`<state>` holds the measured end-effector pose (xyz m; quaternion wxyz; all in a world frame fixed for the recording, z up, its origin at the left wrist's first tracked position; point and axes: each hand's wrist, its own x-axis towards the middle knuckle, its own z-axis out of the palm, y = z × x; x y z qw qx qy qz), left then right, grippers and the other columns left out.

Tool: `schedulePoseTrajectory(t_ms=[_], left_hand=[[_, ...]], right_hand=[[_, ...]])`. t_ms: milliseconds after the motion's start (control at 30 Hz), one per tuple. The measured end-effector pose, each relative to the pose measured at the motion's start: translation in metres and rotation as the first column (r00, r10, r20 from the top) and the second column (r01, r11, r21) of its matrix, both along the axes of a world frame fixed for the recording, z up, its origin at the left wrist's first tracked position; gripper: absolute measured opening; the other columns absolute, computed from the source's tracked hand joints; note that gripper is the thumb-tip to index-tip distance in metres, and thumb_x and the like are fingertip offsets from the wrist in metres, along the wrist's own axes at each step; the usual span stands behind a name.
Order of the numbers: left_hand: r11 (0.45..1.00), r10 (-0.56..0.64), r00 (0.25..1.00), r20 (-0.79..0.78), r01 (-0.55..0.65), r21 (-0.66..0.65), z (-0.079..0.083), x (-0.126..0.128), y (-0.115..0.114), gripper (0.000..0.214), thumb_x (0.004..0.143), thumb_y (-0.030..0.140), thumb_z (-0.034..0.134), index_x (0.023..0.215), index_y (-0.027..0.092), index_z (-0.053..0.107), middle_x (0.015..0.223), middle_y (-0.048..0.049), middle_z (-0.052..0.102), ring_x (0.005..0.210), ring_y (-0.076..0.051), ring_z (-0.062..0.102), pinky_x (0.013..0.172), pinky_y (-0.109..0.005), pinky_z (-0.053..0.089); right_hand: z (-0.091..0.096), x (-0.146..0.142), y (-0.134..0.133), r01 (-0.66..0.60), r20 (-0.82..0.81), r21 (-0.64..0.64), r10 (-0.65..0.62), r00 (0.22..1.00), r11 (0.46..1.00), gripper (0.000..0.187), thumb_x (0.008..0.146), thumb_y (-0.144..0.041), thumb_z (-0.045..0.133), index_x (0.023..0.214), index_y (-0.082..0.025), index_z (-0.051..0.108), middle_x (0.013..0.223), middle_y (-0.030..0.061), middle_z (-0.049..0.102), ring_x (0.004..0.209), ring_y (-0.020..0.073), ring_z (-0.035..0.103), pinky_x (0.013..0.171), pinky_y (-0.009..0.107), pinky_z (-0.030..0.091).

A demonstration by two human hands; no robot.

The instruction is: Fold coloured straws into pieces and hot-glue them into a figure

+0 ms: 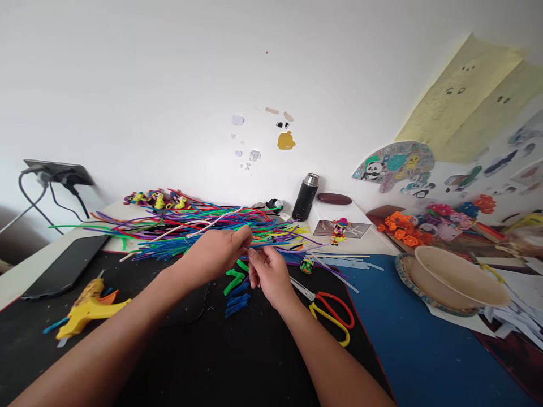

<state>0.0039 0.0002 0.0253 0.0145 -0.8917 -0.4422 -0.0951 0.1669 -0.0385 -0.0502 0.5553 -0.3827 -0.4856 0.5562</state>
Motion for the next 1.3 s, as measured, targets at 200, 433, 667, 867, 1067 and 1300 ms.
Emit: schedulePoseTrajectory(t_ms=[200,433,667,867,1067,1300], left_hand=[[0.979,-0.053,0.984,0.173,0.085,-0.183,-0.003,-0.002,-0.004,0.012,0.097,0.034,0.054,0.106,0.027,0.055,0.083,-0.0045,0.075,0.068,-0.025,0.069,0.057,-0.032,0.036],[0.829,0.055,0.88,0.472,0.223,-0.512,0.016,-0.027,0.003,0.028,0.095,0.048,0.061,0.115,0.03,0.053,0.079,0.0021,0.072,0.071,-0.022,0.067,0.064,-0.031,0.046],[0.601,0.249,0.522,0.816,0.577,-0.553,0.022,-0.053,0.013,0.042,0.086,0.053,0.082,0.112,0.022,0.073,0.113,-0.0129,0.081,0.089,-0.024,0.072,0.078,-0.034,0.055],[0.513,0.381,0.303,0.874,0.717,-0.472,0.01,-0.045,0.014,0.072,0.078,0.068,0.081,0.132,0.021,0.076,0.15,-0.0187,0.065,0.126,-0.038,0.068,0.096,-0.043,0.058],[0.681,0.442,0.337,0.831,0.477,-0.555,0.0,-0.025,0.02,0.041,0.074,0.046,0.093,0.105,0.022,0.086,0.114,-0.0139,0.083,0.09,-0.025,0.075,0.09,-0.04,0.059],[0.753,0.476,0.137,0.869,0.447,-0.483,-0.007,-0.022,0.026,0.04,0.065,0.039,0.1,0.096,0.018,0.086,0.094,-0.0109,0.082,0.079,-0.02,0.072,0.076,-0.03,0.059]], right_hand=[[0.0,0.004,0.003,0.124,0.035,0.004,-0.124,0.992,0.992,0.049,0.089,-0.064,0.072,0.072,-0.022,0.054,0.047,-0.0082,0.05,0.036,0.0096,0.046,0.041,0.022,0.033],[0.011,0.022,0.013,0.326,-0.139,-0.078,-0.334,0.932,0.942,0.052,0.084,-0.063,0.077,0.07,-0.024,0.045,0.05,-0.0106,0.044,0.037,0.008,0.042,0.037,0.021,0.03],[0.01,0.019,0.011,0.284,-0.204,-0.109,-0.302,0.931,0.952,0.057,0.079,-0.063,0.083,0.066,-0.022,0.044,0.05,-0.0103,0.044,0.037,0.0064,0.042,0.037,0.019,0.029],[0.01,0.019,0.012,0.278,-0.245,-0.142,-0.306,0.92,0.95,0.059,0.077,-0.064,0.084,0.066,-0.022,0.044,0.05,-0.0103,0.044,0.038,0.0066,0.042,0.036,0.019,0.027],[0.011,0.018,0.012,0.316,-0.226,-0.122,-0.337,0.914,0.941,0.059,0.077,-0.067,0.083,0.066,-0.023,0.045,0.049,-0.0104,0.044,0.036,0.0066,0.041,0.035,0.02,0.029],[0.011,0.017,0.012,0.332,-0.237,-0.071,-0.339,0.91,0.941,0.057,0.08,-0.067,0.082,0.068,-0.022,0.048,0.048,-0.0101,0.045,0.035,0.0071,0.042,0.035,0.02,0.029]])
